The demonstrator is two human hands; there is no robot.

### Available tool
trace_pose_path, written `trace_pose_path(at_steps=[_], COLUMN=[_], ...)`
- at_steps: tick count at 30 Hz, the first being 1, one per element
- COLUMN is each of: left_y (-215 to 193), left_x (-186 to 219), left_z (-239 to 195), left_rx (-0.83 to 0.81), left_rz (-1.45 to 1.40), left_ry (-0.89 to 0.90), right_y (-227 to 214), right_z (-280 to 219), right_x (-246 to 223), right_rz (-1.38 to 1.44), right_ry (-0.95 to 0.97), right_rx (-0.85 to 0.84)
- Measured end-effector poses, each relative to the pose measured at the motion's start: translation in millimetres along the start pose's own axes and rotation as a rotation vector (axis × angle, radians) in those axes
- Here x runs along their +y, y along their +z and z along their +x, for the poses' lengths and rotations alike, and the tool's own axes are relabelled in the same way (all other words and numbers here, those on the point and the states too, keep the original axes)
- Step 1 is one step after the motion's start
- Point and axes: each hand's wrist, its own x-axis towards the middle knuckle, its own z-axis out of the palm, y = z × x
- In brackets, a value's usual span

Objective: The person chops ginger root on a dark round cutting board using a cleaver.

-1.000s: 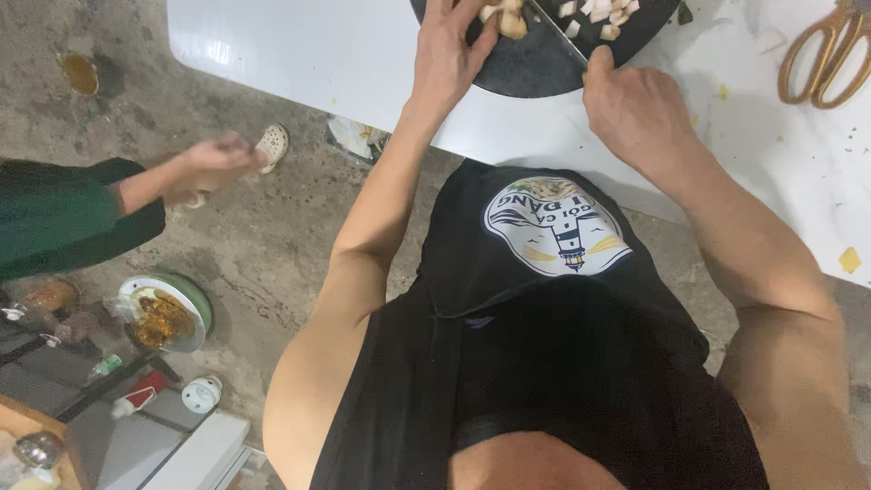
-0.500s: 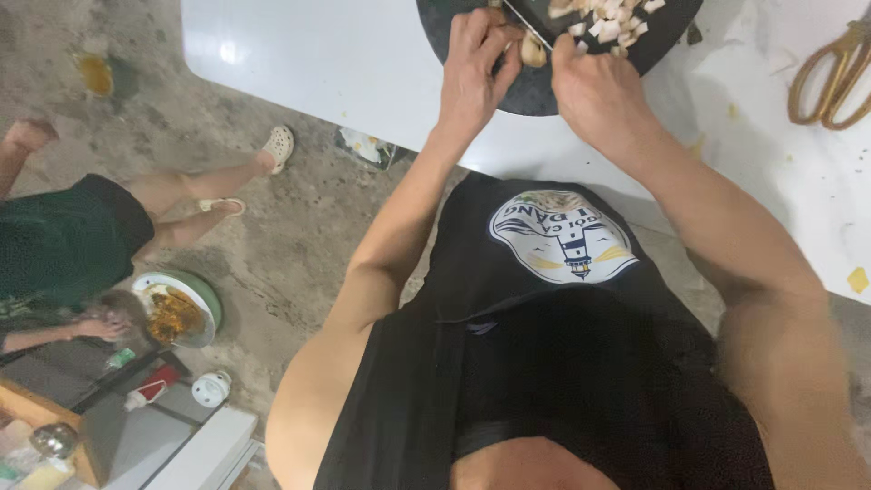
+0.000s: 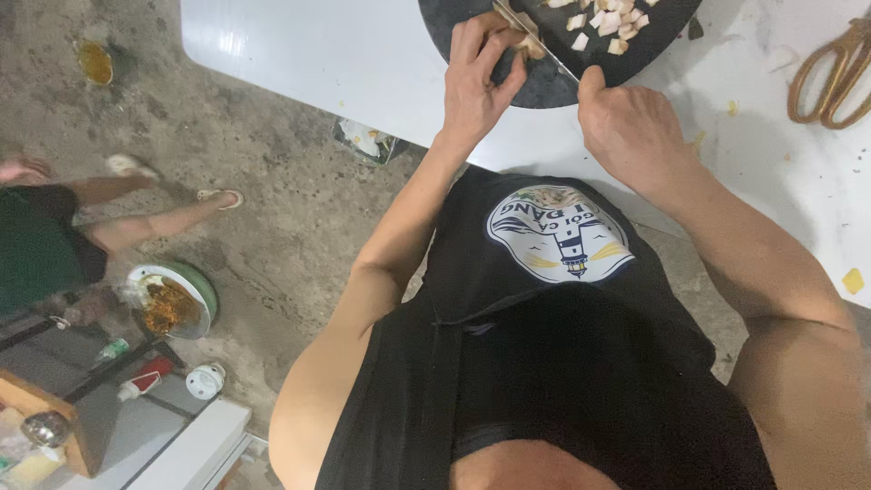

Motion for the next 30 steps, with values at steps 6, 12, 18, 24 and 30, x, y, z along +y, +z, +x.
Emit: trace_pose_path(at_steps=[6,12,18,24,30], left_y=[7.0,12.7,9.5,7.9,10.2], left_x=[-5.7,-3.7,-1.3,-1.6,-4.6], left_z=[1.9,-1.9,-7.0,-8.6,-7.0], left_rx=[-0.020,0.047,0.111,0.101,0.071], left_rz=[0.023,0.035,-0.024,-0.030,0.020], left_ry=[0.004,-0.032,-0.047,-0.004,0.052], right_y=[29.4,51.4,21.2,7.4,17.3], right_z=[21.6,55.5,7.6,-16.4,-20.0], right_x=[4.4,8.0,7.0,-5.4,-7.1], right_rz=[0.030,0.029,0.071,0.108,0.058], right_ry=[0.034,-0.051,0.030,0.035,0.031], right_rx=[-0.026,0.158,0.023,0.032,0.026])
